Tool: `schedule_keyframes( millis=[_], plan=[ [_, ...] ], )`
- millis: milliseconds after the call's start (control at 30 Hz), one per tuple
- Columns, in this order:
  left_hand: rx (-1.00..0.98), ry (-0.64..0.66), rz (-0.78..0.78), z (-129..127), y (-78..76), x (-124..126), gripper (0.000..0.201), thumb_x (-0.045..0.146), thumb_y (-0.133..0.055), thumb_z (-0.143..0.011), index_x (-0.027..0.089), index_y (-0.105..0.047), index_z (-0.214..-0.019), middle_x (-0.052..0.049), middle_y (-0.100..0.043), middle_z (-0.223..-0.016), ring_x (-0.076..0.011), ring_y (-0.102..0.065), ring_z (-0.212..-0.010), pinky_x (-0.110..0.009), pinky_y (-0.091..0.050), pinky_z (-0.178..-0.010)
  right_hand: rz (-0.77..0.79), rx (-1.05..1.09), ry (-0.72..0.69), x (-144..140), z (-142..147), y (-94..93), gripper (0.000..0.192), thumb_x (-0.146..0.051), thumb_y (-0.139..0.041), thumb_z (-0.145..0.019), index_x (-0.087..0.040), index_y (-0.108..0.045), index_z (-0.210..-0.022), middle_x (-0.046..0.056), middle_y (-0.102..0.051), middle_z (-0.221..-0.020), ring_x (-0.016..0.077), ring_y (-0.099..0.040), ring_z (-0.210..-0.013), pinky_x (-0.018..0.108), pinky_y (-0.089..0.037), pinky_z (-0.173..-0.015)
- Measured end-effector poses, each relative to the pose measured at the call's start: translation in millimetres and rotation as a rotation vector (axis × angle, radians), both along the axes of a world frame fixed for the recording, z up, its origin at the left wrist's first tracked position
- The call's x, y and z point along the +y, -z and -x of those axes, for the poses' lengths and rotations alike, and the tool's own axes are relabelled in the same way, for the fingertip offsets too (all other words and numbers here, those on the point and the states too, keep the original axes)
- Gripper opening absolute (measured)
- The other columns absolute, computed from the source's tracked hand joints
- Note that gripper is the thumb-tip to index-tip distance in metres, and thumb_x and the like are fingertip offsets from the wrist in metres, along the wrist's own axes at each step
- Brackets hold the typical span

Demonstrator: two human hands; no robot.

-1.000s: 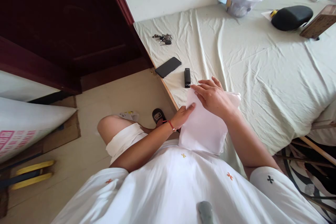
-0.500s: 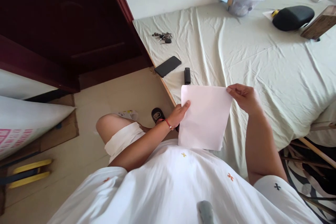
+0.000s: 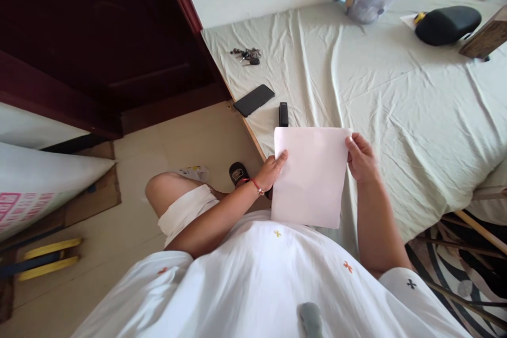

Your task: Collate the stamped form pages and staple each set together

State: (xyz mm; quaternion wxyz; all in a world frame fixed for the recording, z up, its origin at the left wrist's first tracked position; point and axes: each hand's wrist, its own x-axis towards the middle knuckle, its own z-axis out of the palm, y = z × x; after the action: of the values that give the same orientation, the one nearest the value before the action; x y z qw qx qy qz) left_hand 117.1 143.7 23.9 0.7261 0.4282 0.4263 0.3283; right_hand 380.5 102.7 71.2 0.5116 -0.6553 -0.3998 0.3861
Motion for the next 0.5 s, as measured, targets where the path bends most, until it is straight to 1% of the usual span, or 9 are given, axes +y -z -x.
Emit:
schedule_keyframes(
  millis=[67, 100, 167, 233, 333, 400, 433, 500],
  plan=[
    [-0.007, -0.076, 0.017, -3, 1.7, 2, 0.066, 0.08, -0.069, -0.072, 0.016, -0.074, -0.087, -0.004, -0.07, -0.068, -0.0202, -0.068, -0.074, -0.029, -0.053, -0.068, 0.065, 0.109, -0.08, -12, 9, 9.2, 0.045, -0.066, -0.069, -0.082, -0.026, -0.065, -0.102, 0.002, -0.071, -0.082, 0.0187, -0.066, -0.068, 0.029, -0.052, -0.06],
    [-0.017, -0.097, 0.03, -5, 2.3, 3, 0.066, 0.08, -0.07, -0.071, 0.016, -0.074, -0.087, -0.004, -0.07, -0.069, -0.0206, -0.068, -0.076, -0.03, -0.053, -0.069, 0.099, 0.161, -0.107, -17, 12, 13.4, 0.045, -0.064, -0.071, -0.081, -0.025, -0.066, -0.102, 0.004, -0.073, -0.085, 0.0192, -0.068, -0.069, 0.029, -0.054, -0.061],
    [-0.05, -0.09, 0.068, -7, 2.6, 3, 0.067, 0.079, -0.072, -0.07, 0.015, -0.074, -0.09, -0.005, -0.073, -0.074, -0.0219, -0.07, -0.08, -0.031, -0.055, -0.071, 0.163, 0.232, -0.117, -28, 15, 20.1, 0.044, -0.062, -0.076, -0.078, -0.022, -0.068, -0.095, 0.005, -0.075, -0.084, 0.0188, -0.069, -0.065, 0.029, -0.056, -0.06],
    [-0.098, -0.05, 0.116, -8, 1.7, 4, 0.068, 0.077, -0.075, -0.069, 0.013, -0.075, -0.095, -0.007, -0.076, -0.08, -0.0236, -0.072, -0.083, -0.033, -0.057, -0.075, 0.209, 0.249, -0.106, -34, 14, 23.3, 0.044, -0.062, -0.079, -0.077, -0.021, -0.07, -0.088, 0.006, -0.076, -0.08, 0.0186, -0.068, -0.06, 0.029, -0.056, -0.058],
    [-0.186, -0.012, 0.142, -11, -2.3, 10, 0.065, 0.07, -0.08, -0.068, 0.012, -0.075, -0.098, -0.01, -0.078, -0.089, -0.0249, -0.073, -0.086, -0.036, -0.058, -0.082, 0.227, 0.211, -0.103, -37, 5, 20.5, 0.043, -0.062, -0.079, -0.076, -0.02, -0.072, -0.085, 0.006, -0.076, -0.078, 0.0186, -0.068, -0.059, 0.029, -0.056, -0.056],
    [-0.24, -0.025, 0.093, -14, -7.0, 20, 0.064, 0.067, -0.083, -0.067, 0.013, -0.075, -0.101, -0.01, -0.078, -0.093, -0.0243, -0.073, -0.088, -0.035, -0.057, -0.084, 0.225, 0.177, -0.101, -37, -3, 14.5, 0.042, -0.062, -0.08, -0.076, -0.021, -0.073, -0.083, 0.004, -0.076, -0.077, 0.018, -0.068, -0.059, 0.028, -0.056, -0.055],
    [-0.257, -0.039, 0.055, -15, -9.6, 26, 0.064, 0.066, -0.083, -0.068, 0.014, -0.074, -0.104, -0.009, -0.078, -0.095, -0.0234, -0.072, -0.088, -0.034, -0.056, -0.082, 0.226, 0.168, -0.102, -36, -7, 11.2, 0.042, -0.061, -0.08, -0.075, -0.021, -0.074, -0.083, 0.004, -0.076, -0.076, 0.0179, -0.068, -0.058, 0.028, -0.056, -0.056],
    [-0.252, -0.068, -0.021, -17, -13.7, 40, 0.065, 0.068, -0.079, -0.071, 0.017, -0.072, -0.11, -0.006, -0.077, -0.094, -0.0196, -0.069, -0.083, -0.029, -0.054, -0.073, 0.239, 0.169, -0.124, -33, -14, 5.2, 0.042, -0.061, -0.082, -0.074, -0.02, -0.074, -0.083, 0.004, -0.076, -0.076, 0.0182, -0.068, -0.059, 0.029, -0.057, -0.057]
  ],
)
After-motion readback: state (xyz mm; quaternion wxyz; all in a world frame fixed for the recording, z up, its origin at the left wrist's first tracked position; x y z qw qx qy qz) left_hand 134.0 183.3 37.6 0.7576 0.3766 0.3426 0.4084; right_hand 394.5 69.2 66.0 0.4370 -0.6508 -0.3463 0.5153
